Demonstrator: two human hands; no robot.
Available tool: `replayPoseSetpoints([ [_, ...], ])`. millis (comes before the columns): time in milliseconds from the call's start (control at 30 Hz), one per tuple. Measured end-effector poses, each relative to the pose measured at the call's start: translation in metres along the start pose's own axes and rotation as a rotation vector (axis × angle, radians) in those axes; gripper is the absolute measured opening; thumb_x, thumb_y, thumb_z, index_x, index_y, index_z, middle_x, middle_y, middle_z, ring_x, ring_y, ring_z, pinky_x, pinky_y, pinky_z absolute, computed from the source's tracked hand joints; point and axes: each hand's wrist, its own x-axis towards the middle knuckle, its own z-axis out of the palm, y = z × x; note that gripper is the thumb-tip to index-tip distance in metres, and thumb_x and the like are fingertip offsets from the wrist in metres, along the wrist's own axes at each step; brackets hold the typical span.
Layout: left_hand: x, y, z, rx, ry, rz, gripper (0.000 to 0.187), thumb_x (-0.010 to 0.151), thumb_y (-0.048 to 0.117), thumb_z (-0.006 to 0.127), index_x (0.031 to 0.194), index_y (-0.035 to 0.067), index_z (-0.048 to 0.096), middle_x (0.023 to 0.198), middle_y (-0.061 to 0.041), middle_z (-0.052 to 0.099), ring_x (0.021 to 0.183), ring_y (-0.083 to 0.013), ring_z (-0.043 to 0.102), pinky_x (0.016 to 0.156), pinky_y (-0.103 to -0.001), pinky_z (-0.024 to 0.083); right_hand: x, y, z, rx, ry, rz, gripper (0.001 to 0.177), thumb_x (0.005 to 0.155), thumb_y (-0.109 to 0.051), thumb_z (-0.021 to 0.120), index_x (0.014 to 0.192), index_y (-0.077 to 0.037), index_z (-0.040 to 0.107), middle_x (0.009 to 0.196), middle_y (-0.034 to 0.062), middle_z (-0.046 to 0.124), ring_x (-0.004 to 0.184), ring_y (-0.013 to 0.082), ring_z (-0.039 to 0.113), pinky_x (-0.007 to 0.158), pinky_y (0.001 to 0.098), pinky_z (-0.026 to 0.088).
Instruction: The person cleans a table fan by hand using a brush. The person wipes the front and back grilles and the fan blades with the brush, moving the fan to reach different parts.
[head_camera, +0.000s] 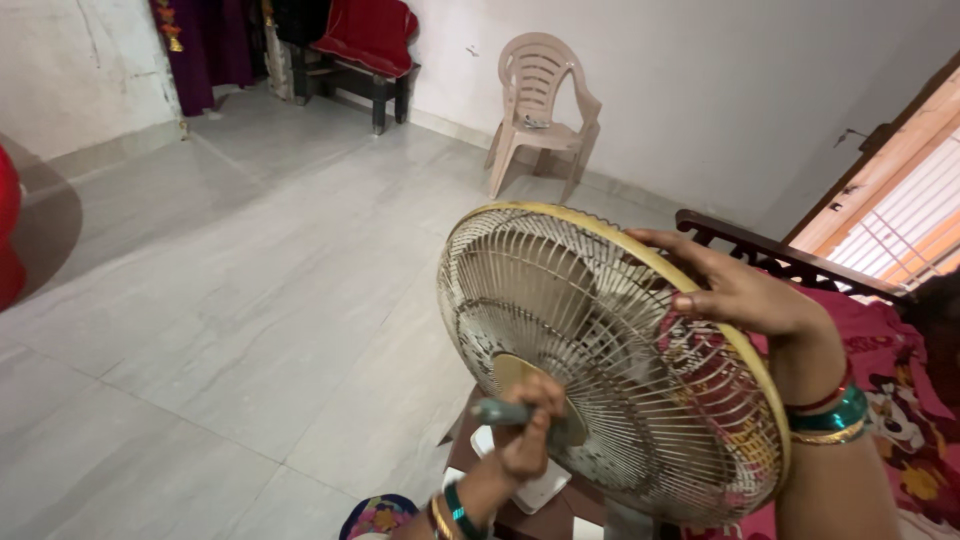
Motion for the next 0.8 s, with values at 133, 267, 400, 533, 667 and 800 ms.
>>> replayPoseSetpoints([
  [133, 0.101, 0.031, 0.023, -0.194, -0.006, 0.386, 0.022, 0.110, 0.024, 0.050, 0.096, 0.007, 0.047, 0.087, -0.011, 0.054, 0.078, -0.0224, 0.054, 0.069, -0.037, 0.049, 0.001, 0.001, 0.000, -0.154, 0.089, 0.008, 0.103, 0.081, -0.066, 0.061, 0.160, -0.009, 0.029, 0.155, 0.0200, 0.046, 0.120, 0.0312, 0.062, 0.090, 0.0428, 0.060],
  [267, 0.122, 0.049, 0.037, -0.140, -0.044, 0.452, 0.025, 0.110, 0.028, 0.046, 0.097, 0.007, 0.045, 0.086, -0.012, 0.057, 0.075, -0.0254, 0.060, 0.070, -0.039, 0.055, 0.003, -0.001, 0.000, -0.143, 0.102, -0.019, 0.101, 0.082, -0.063, 0.062, 0.159, -0.008, 0.029, 0.157, 0.0207, 0.043, 0.122, 0.0298, 0.059, 0.088, 0.0414, 0.060],
  [400, 0.064, 0.038, 0.018, -0.057, -0.047, 0.271, 0.016, 0.106, 0.020, 0.051, 0.096, 0.008, 0.046, 0.085, -0.009, 0.059, 0.073, -0.0163, 0.059, 0.065, -0.030, 0.051, 0.003, -0.004, 0.004, -0.138, 0.118, 0.138, 0.103, 0.075, -0.061, 0.062, 0.161, -0.014, 0.030, 0.151, 0.0164, 0.054, 0.094, 0.0313, 0.070, 0.077, 0.0383, 0.064],
  [533, -0.001, 0.039, -0.026, 0.304, -0.135, -0.043, 0.009, 0.106, 0.013, 0.050, 0.099, 0.008, 0.048, 0.089, -0.011, 0.064, 0.078, -0.0221, 0.063, 0.070, -0.037, 0.053, 0.005, -0.009, 0.011, -0.121, 0.056, 0.092, 0.102, 0.084, -0.061, 0.064, 0.167, -0.014, 0.028, 0.151, 0.0188, 0.052, 0.105, 0.0367, 0.065, 0.084, 0.0444, 0.061],
  [667, -0.022, 0.047, -0.047, 0.499, -0.351, -0.380, 0.011, 0.100, 0.015, 0.058, 0.102, 0.004, 0.060, 0.083, -0.013, 0.065, 0.076, -0.0240, 0.065, 0.070, -0.039, 0.052, 0.013, -0.028, 0.028, -0.185, 0.108, -0.065, 0.092, 0.088, -0.059, 0.062, 0.158, -0.007, 0.032, 0.158, 0.0224, 0.043, 0.141, 0.0361, 0.047, 0.109, 0.0490, 0.047],
  [800, 0.003, 0.071, -0.021, -0.113, -0.079, -0.266, 0.021, 0.108, 0.021, 0.050, 0.106, 0.000, 0.050, 0.100, -0.020, 0.063, 0.096, -0.0296, 0.063, 0.089, -0.046, 0.055, 0.022, -0.042, 0.051, -0.301, 0.148, 0.085, 0.091, 0.083, -0.064, 0.055, 0.155, -0.014, 0.036, 0.155, 0.0170, 0.043, 0.136, 0.0325, 0.053, 0.106, 0.0467, 0.049],
])
